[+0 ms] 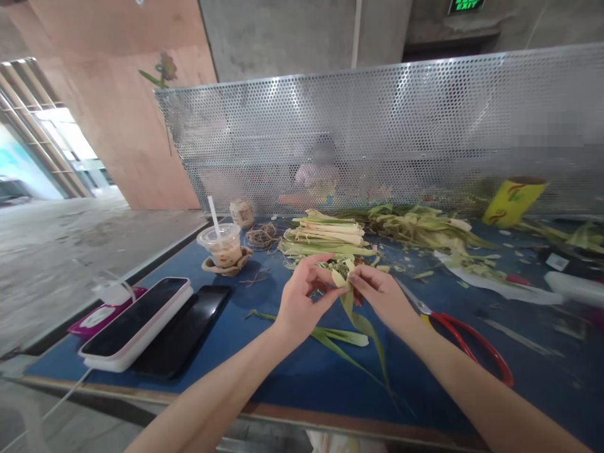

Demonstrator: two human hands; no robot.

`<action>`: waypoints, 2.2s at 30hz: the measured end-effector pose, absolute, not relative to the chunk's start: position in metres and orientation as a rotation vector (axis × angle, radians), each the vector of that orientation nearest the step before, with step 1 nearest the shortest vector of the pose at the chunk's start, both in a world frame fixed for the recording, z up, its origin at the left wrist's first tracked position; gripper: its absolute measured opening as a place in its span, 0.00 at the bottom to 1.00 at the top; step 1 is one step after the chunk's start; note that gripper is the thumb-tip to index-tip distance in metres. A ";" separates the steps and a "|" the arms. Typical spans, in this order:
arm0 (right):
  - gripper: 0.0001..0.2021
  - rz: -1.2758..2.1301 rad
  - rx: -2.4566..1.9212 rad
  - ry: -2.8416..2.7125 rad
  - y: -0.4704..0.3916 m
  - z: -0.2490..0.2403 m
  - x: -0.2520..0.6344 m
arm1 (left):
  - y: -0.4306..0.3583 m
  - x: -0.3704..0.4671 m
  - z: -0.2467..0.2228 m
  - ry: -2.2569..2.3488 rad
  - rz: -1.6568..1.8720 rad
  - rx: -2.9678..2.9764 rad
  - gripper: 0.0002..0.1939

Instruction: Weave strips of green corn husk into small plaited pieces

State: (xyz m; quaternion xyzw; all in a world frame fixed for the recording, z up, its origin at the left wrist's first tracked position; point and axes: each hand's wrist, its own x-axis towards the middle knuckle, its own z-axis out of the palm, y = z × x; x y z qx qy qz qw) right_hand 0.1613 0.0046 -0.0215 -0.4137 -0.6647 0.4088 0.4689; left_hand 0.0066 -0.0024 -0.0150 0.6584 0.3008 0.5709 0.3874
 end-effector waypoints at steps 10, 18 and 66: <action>0.17 1.090 -1.019 -1.524 0.008 -0.019 0.165 | -0.001 0.010 -0.008 0.670 1.402 1.420 0.16; 0.15 1.107 -0.995 -1.573 0.006 -0.018 0.166 | 0.000 0.009 -0.008 0.838 1.453 1.445 0.18; 0.16 0.377 -1.575 -1.656 0.032 -0.022 0.201 | -0.017 -0.022 0.041 0.427 1.673 1.452 0.34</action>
